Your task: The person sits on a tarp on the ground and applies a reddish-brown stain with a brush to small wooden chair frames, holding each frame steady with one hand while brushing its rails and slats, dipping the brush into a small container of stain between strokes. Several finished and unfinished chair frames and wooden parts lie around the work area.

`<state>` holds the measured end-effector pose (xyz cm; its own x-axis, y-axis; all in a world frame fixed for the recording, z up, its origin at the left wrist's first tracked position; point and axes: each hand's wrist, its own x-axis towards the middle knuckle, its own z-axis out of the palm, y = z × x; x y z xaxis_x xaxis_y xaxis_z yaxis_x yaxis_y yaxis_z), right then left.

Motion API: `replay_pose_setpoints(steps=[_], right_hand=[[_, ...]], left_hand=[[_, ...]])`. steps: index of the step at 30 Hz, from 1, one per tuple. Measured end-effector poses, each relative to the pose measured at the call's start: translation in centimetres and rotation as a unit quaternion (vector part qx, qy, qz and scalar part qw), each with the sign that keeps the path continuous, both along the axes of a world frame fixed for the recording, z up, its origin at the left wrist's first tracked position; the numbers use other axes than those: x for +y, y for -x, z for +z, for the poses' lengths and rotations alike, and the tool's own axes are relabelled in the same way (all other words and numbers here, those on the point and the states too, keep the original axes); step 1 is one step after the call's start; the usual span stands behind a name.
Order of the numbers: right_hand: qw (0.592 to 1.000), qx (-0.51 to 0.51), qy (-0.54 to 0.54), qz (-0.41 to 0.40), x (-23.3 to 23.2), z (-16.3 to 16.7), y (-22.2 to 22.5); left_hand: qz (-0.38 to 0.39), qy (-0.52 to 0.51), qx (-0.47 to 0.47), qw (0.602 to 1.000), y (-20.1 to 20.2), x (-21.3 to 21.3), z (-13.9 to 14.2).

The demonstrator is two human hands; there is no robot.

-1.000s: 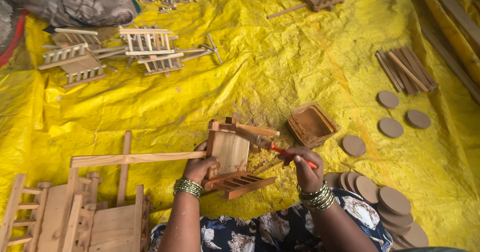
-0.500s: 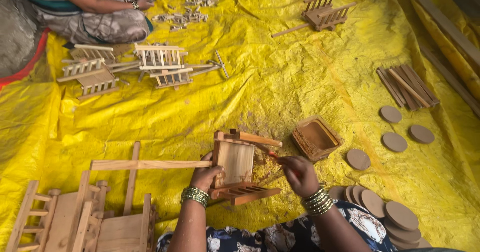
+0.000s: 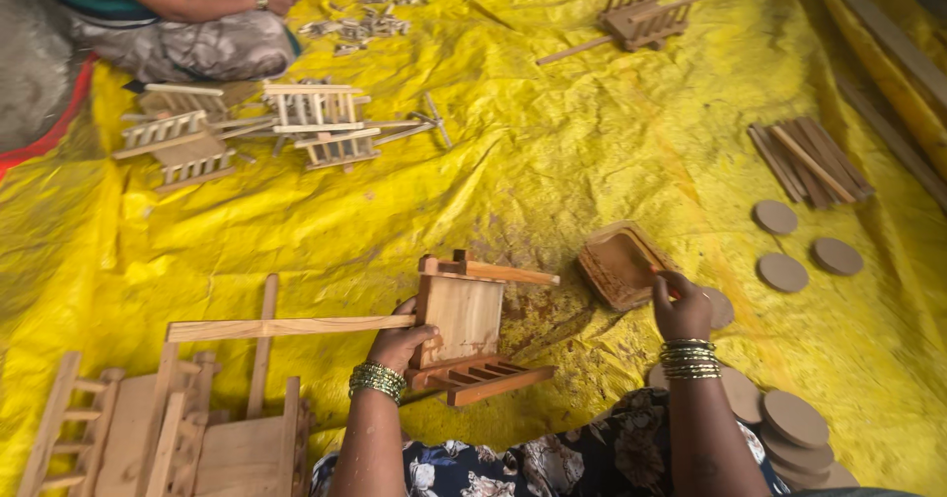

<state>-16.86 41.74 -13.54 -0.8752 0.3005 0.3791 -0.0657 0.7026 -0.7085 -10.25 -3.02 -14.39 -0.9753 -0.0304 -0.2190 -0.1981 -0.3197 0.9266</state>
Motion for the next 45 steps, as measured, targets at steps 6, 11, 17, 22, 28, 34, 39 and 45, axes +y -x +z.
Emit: replay_pose_setpoints(steps=[6, 11, 17, 22, 28, 34, 39, 45], right_hand=[[0.986, -0.064, -0.153, -0.008, 1.1, -0.9, 2.1], [0.969, -0.110, -0.209, -0.068, 1.5, 0.0, 2.4], [0.982, -0.127, -0.137, 0.006, 2.4, -1.4, 2.2], [0.984, -0.116, -0.134, -0.010, 1.6, -3.8, 4.2], [0.954, -0.230, -0.166, 0.097, 1.5, -3.9, 6.6], [0.966, -0.191, -0.175, 0.007, 3.5, -3.8, 5.5], [0.969, -0.153, -0.185, 0.064, 2.1, -4.3, 6.2], [0.980, -0.155, -0.058, 0.114, 2.4, -3.6, 5.3]], left_hand=[[0.037, -0.012, -0.038, 0.999, -0.2, -0.7, 0.3], [0.027, 0.041, 0.021, 0.999, 0.1, -0.9, -0.7], [-0.058, 0.092, 0.006, 0.994, -0.8, -1.5, -3.0], [-0.024, 0.145, 0.029, 0.989, -0.7, -2.4, -3.6], [-0.046, 0.123, -0.012, 0.991, -0.9, -3.2, -4.8], [-0.042, 0.147, 0.024, 0.988, -1.2, -3.5, -6.1], [-0.101, 0.054, 0.055, 0.992, -0.9, -2.8, -5.0], [-0.124, 0.088, 0.059, 0.987, -0.9, -2.4, -4.1]])
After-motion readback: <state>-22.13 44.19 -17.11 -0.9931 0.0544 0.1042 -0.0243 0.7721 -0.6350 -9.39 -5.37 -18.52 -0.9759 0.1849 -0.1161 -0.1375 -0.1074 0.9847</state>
